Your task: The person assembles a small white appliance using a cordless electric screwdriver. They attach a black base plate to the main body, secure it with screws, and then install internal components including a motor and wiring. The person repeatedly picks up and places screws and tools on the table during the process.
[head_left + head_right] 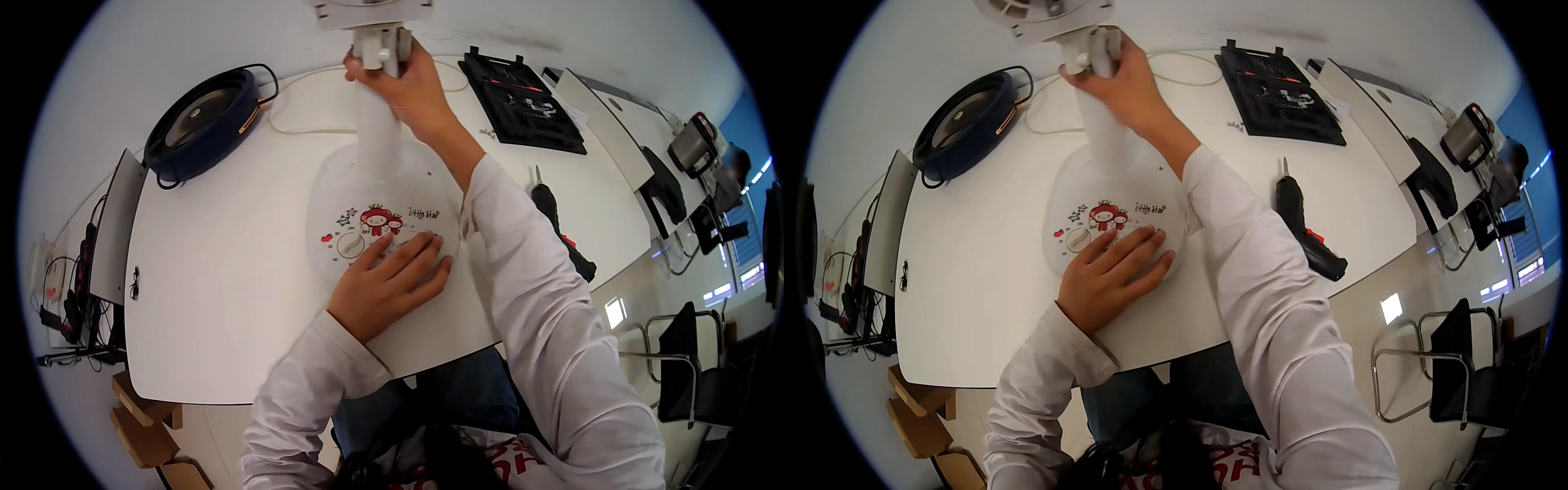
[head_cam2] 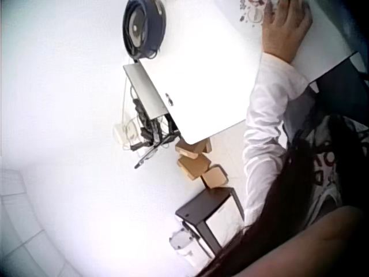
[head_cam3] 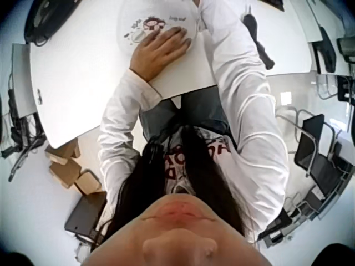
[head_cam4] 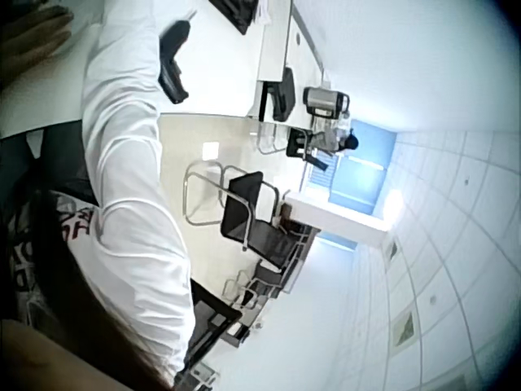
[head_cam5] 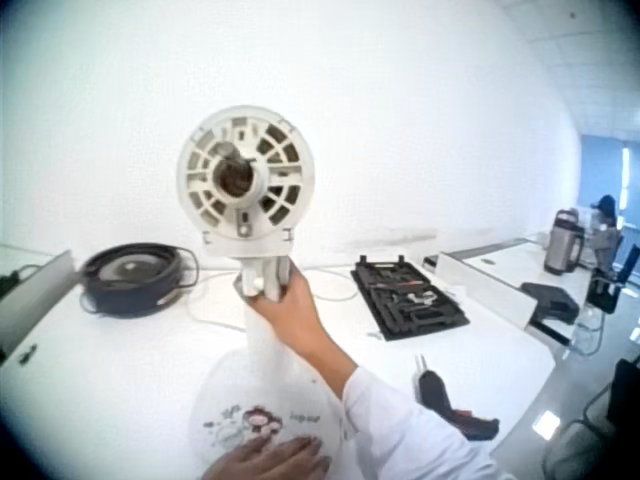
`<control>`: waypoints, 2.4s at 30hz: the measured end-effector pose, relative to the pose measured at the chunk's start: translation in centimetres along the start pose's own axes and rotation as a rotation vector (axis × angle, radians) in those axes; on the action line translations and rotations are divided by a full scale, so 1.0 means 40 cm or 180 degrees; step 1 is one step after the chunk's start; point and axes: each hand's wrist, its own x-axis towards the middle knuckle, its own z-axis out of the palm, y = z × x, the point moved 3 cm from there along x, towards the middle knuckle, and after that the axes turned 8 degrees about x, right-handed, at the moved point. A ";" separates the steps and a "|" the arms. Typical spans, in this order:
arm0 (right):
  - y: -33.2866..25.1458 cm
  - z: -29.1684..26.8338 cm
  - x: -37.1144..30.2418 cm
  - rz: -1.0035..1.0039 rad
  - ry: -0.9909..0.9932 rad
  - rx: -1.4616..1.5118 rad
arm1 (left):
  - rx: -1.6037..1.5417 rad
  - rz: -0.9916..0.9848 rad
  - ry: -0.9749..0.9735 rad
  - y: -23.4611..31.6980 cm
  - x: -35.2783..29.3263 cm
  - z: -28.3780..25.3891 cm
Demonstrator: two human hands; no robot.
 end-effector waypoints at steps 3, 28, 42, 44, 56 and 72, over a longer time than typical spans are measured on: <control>-0.016 -0.004 0.015 0.0010 0.0069 -0.0308 | -0.0010 -0.0067 0.0043 -0.006 0.005 -0.020; 0.019 0.272 0.128 -0.0169 -0.0995 -0.0632 | -0.0351 -0.1021 0.1240 -0.093 -0.096 -0.156; 0.109 0.474 0.129 0.0773 -0.1413 -0.2150 | -0.1085 -0.1736 0.1591 -0.098 -0.247 -0.192; 0.110 0.501 0.149 0.0941 -0.1880 -0.2317 | -0.1168 -0.1861 0.1736 -0.104 -0.264 -0.188; 0.185 0.584 0.155 0.1220 -0.2944 -0.3042 | -0.1573 -0.2713 0.2514 -0.142 -0.321 -0.200; 0.024 0.665 0.117 0.1282 -0.3510 -0.4120 | -0.1628 -0.2828 0.2588 -0.156 -0.336 -0.222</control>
